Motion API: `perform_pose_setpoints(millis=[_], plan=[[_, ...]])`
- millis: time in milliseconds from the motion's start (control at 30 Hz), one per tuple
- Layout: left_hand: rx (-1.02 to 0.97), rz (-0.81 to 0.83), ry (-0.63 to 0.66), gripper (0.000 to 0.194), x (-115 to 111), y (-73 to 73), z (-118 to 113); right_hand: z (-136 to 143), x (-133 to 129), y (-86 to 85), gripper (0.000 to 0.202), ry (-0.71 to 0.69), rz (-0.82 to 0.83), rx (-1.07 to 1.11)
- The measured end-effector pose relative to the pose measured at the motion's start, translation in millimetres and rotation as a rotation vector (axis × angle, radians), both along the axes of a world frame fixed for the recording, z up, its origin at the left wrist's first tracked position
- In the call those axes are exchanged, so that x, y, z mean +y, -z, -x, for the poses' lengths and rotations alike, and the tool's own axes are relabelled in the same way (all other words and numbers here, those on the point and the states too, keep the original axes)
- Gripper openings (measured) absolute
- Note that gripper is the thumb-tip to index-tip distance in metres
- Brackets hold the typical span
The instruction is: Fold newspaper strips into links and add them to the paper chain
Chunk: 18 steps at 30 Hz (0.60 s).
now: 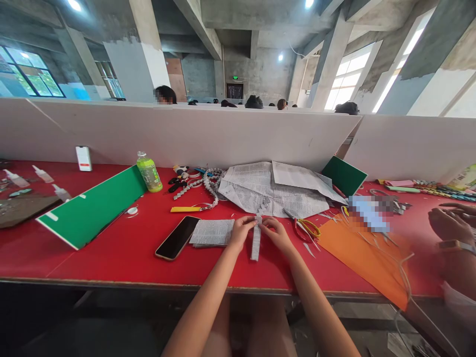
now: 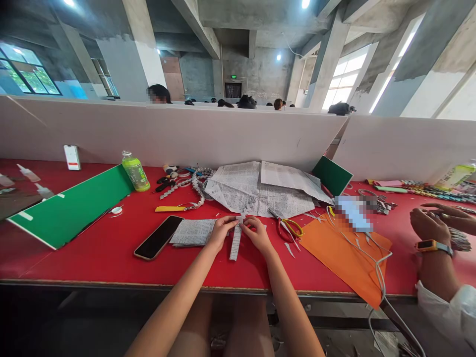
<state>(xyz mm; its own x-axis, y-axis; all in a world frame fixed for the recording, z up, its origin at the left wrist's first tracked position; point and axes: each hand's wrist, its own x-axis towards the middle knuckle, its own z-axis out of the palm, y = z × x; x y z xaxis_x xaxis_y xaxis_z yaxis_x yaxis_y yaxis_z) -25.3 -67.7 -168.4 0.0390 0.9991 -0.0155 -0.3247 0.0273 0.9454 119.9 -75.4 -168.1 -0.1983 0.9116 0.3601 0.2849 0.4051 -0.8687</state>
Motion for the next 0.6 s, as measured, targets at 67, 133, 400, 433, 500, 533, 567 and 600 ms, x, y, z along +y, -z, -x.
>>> perform_pose_setpoints(millis=[67,133,400,433,500,533,567,600], plan=[[-0.002,-0.010,0.003,0.018,0.4,0.7,0.1,0.1,-0.6,-0.5,0.026,-0.011,0.014,0.004],[-0.002,-0.016,-0.004,0.018,0.6,1.0,0.3,0.4,-1.0,-0.4,0.028,-0.037,0.040,0.009],[0.020,-0.015,-0.018,0.017,0.5,0.6,0.8,1.5,1.2,3.3,0.029,-0.071,0.059,0.007],[0.021,-0.013,-0.016,0.017,0.7,0.7,0.8,1.5,1.5,3.8,0.030,-0.069,0.054,0.002],[0.014,-0.007,-0.011,0.018,1.1,1.0,0.7,1.3,1.7,4.4,0.030,-0.068,0.048,0.000],[0.008,-0.005,-0.009,0.019,1.2,1.0,0.6,1.2,1.6,4.4,0.030,-0.070,0.048,0.000],[0.002,-0.002,-0.007,0.019,1.2,1.0,0.5,1.0,1.4,4.3,0.029,-0.070,0.050,0.002],[-0.003,0.002,-0.005,0.019,1.2,0.8,0.4,0.9,1.0,4.1,0.029,-0.068,0.053,0.004]])
